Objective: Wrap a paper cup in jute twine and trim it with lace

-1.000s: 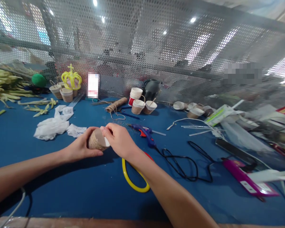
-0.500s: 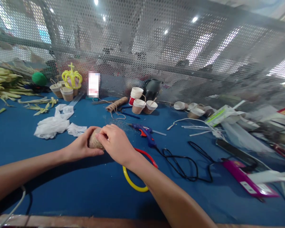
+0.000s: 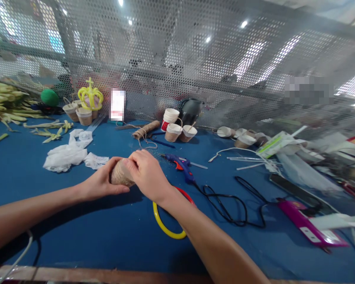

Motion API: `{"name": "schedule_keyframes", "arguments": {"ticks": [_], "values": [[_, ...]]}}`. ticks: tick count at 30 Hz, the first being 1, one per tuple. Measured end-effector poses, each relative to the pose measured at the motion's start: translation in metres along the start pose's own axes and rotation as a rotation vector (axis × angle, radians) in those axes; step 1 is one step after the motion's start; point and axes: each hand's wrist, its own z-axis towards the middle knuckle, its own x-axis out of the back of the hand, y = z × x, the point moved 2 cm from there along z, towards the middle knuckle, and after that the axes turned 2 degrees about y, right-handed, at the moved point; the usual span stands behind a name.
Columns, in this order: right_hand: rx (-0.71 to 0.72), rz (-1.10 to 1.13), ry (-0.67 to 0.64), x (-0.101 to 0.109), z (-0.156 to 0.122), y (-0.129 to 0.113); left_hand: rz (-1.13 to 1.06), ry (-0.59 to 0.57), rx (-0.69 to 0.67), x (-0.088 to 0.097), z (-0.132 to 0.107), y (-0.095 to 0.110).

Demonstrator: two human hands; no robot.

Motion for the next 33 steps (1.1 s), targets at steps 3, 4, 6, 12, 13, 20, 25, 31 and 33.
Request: {"name": "schedule_keyframes", "arguments": {"ticks": [3,4,6,12,13,20,25,31,33], "values": [[-0.067,0.015,0.099,0.008,0.002,0.004,-0.027,0.001,-0.008,-0.001,0.000,-0.002],[-0.098,0.018,0.118,0.010,0.003,0.006,-0.044,0.002,-0.002,-0.001,0.001,-0.002],[-0.164,0.004,0.131,0.013,0.006,0.013,-0.081,0.010,0.012,0.000,0.001,-0.002],[-0.347,-0.182,0.064,0.015,0.012,0.036,-0.266,0.008,0.030,0.006,0.000,-0.002],[-0.357,-0.199,0.053,0.015,0.012,0.038,-0.328,0.009,0.043,0.007,0.000,-0.003],[-0.344,-0.254,-0.085,0.008,0.009,0.039,-0.885,-0.083,0.247,0.009,0.003,-0.006],[-0.305,-0.180,-0.296,-0.001,0.002,0.036,-0.960,-0.011,0.337,0.013,0.005,-0.010],[-0.258,-0.198,-0.249,0.003,0.004,0.027,-0.869,0.045,0.285,0.012,0.008,-0.011],[-0.245,-0.322,-0.228,0.006,0.006,0.026,-0.803,0.078,0.238,0.013,0.009,-0.010]]}}
